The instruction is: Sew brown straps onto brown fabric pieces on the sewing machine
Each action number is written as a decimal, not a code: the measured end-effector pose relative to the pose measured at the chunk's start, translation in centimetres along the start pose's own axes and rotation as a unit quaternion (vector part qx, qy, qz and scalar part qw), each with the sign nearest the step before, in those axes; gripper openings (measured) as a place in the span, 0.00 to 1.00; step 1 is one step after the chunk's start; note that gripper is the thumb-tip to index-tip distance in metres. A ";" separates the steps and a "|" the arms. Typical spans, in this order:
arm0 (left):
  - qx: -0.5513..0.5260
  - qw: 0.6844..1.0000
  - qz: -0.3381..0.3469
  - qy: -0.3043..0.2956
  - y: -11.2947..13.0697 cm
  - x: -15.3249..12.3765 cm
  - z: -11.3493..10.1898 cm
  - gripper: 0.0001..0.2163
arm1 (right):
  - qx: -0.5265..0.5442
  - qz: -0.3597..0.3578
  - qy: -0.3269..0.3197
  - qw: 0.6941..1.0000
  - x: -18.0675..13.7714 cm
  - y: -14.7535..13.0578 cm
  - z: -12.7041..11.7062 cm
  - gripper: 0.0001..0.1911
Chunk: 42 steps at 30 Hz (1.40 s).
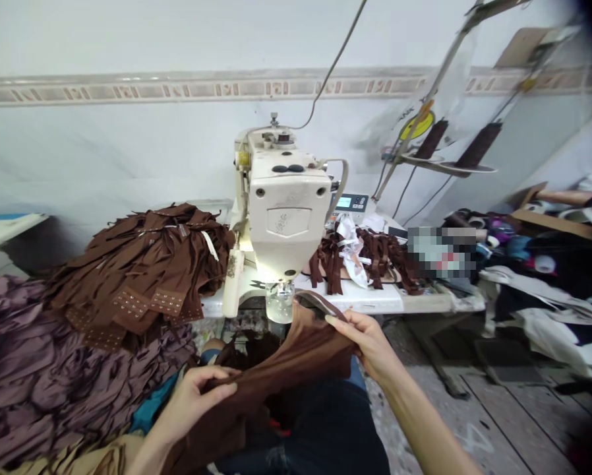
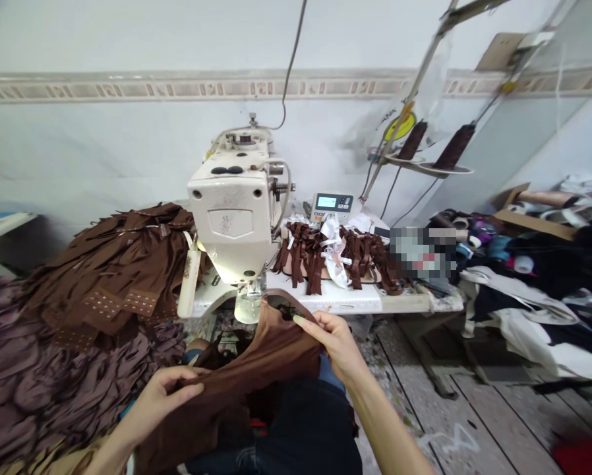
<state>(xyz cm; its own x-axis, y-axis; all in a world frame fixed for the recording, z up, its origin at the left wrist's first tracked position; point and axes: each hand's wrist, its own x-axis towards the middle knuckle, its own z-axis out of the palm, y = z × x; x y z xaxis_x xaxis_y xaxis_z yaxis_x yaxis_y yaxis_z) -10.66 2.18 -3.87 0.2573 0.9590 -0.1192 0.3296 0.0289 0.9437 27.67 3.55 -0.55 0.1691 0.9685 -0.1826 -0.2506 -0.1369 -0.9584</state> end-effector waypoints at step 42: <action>0.445 0.759 0.440 0.177 10.7 4.8 9.5 0.22 | 0.021 -0.082 0.021 0.996 1.7 -0.5 8.4 0.22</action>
<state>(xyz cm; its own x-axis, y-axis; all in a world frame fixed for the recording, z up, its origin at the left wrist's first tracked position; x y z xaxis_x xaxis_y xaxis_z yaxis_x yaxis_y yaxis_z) 2.74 4.42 2.75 0.5254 0.5167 0.6760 0.6959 -0.7181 0.0081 20.06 7.06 1.44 0.2508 0.9675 -0.0332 -0.2553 0.0330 -0.9663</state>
